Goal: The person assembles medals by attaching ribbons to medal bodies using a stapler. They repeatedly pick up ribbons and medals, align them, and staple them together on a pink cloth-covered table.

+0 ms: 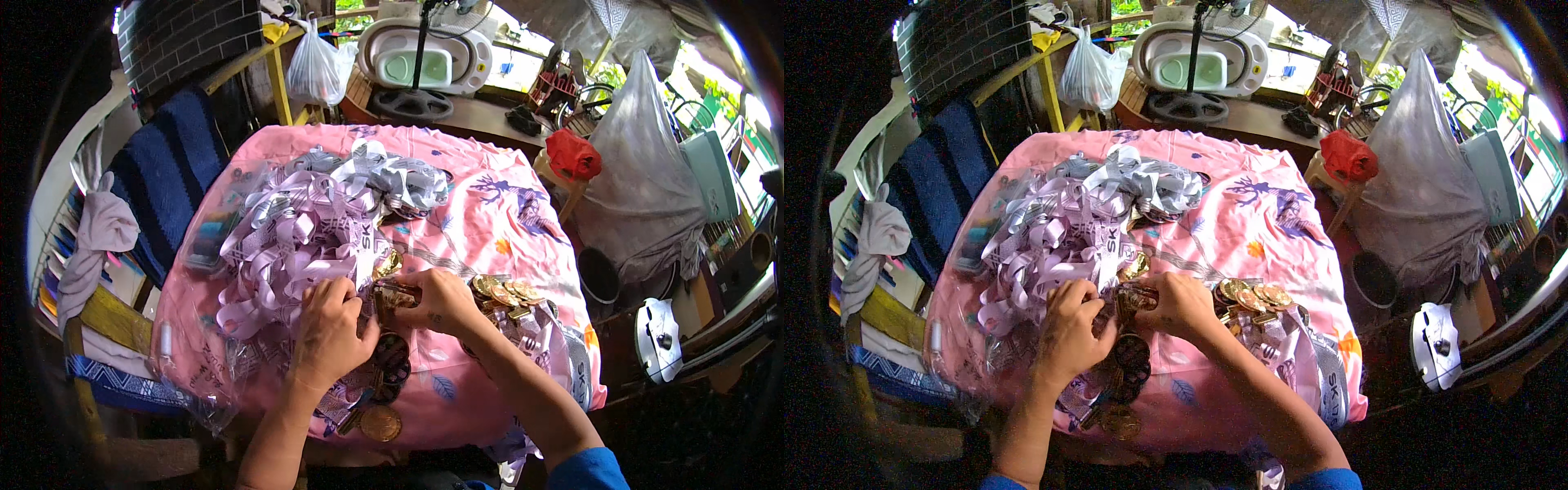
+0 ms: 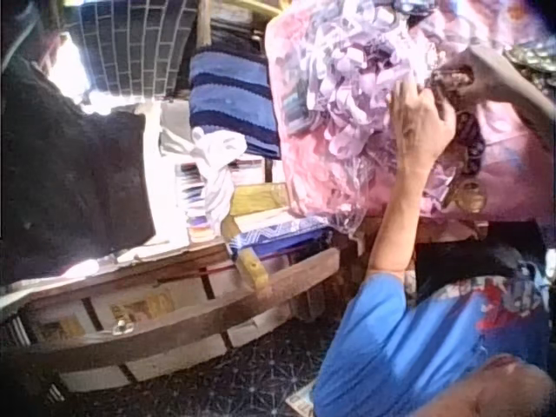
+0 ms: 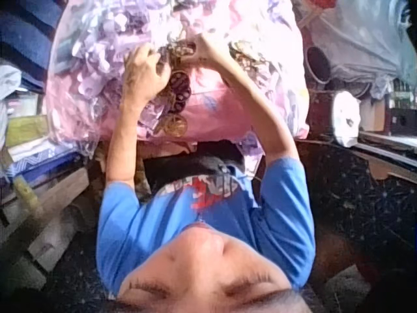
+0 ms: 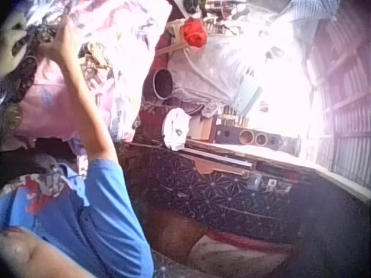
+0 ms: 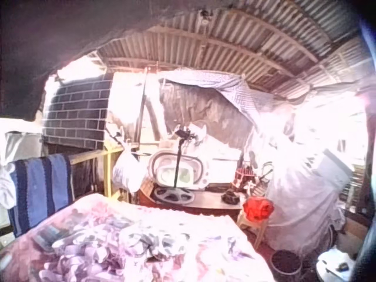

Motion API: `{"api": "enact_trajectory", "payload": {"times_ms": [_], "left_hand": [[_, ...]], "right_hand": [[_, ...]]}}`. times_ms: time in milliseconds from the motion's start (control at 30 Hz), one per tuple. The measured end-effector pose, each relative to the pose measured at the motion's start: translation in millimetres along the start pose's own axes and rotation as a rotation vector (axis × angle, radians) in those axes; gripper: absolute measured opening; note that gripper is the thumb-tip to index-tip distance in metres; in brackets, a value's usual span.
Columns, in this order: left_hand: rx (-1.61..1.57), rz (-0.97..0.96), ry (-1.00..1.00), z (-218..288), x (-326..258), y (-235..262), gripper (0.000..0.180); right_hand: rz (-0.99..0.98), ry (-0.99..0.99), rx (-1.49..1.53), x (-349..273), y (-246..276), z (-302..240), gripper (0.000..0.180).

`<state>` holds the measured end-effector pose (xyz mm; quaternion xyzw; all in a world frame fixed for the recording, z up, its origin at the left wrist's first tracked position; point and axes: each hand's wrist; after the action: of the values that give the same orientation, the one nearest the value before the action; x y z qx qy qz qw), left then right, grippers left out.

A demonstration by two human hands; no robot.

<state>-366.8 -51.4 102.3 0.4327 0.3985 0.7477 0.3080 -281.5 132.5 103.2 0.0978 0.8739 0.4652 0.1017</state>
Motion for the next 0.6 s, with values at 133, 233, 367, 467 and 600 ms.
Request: {"api": "enact_trajectory", "payload": {"times_ms": [133, 233, 367, 467, 600], "left_hand": [[0.058, 0.009, -0.004, -6, 2, -10, 0.012], [0.121, 0.068, 0.006, -6, 10, -12, 0.006], [0.069, 0.199, -0.098, 4, 23, -3, 0.002], [0.079, 0.205, -0.214, 9, 10, 10, 0.002], [0.109, 0.103, -0.371, 15, -31, 27, 0.003]], "right_hand": [[0.035, -0.018, -0.005, -7, 6, -1, 0.040], [0.160, 0.036, -0.084, -12, 9, -5, 0.027], [0.335, 0.150, -0.133, -40, 24, -23, 0.016], [0.323, 0.196, -0.225, -71, 24, -33, 0.015], [0.246, 0.415, -0.377, -119, 11, -31, 0.020]]}}
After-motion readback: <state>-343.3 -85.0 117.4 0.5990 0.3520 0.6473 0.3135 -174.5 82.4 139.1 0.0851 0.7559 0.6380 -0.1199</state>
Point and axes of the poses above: each hand's wrist, its own x-axis towards the middle knuckle, its own y-axis out of the back of the hand, z = x × y, and after that the axes turned 4 degrees about -z, right-handed
